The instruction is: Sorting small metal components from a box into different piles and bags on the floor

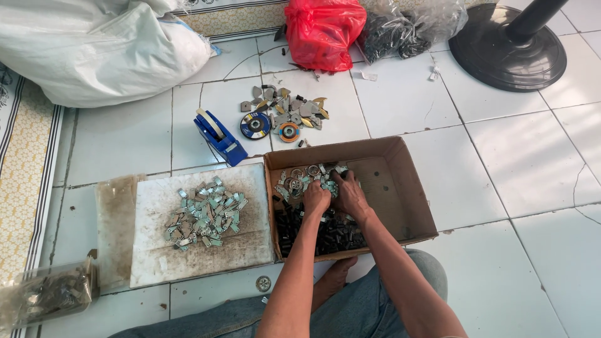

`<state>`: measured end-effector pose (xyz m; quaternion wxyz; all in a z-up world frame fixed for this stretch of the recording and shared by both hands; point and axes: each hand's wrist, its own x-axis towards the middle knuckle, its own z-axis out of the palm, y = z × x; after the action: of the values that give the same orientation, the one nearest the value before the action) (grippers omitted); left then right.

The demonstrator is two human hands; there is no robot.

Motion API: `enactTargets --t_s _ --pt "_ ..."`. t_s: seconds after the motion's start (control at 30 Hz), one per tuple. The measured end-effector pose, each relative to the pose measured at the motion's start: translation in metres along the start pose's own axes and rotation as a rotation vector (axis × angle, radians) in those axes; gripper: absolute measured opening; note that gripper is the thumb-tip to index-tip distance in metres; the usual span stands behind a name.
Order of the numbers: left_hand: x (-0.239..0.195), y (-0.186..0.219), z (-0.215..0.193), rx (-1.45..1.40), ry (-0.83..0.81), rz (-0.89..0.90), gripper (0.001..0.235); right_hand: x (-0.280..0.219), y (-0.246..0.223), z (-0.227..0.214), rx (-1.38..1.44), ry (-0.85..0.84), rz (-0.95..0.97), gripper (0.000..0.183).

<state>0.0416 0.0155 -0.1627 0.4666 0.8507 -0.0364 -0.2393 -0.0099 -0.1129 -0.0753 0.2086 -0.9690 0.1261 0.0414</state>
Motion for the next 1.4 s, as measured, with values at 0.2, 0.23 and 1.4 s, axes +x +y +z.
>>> enactTargets --t_s 0.2,0.23,1.4 --pt "-0.023 0.028 -0.022 -0.187 -0.043 0.117 0.054 -0.018 -0.027 -0.016 -0.805 -0.054 -0.197 0.054" --pt "-0.047 0.051 -0.039 -0.187 -0.042 0.117 0.054 -0.016 -0.021 -0.010 -0.805 -0.054 -0.197 0.054" --pt "-0.126 0.077 -0.081 -0.965 0.129 -0.113 0.032 -0.029 -0.015 -0.052 1.100 -0.019 0.383 0.037"
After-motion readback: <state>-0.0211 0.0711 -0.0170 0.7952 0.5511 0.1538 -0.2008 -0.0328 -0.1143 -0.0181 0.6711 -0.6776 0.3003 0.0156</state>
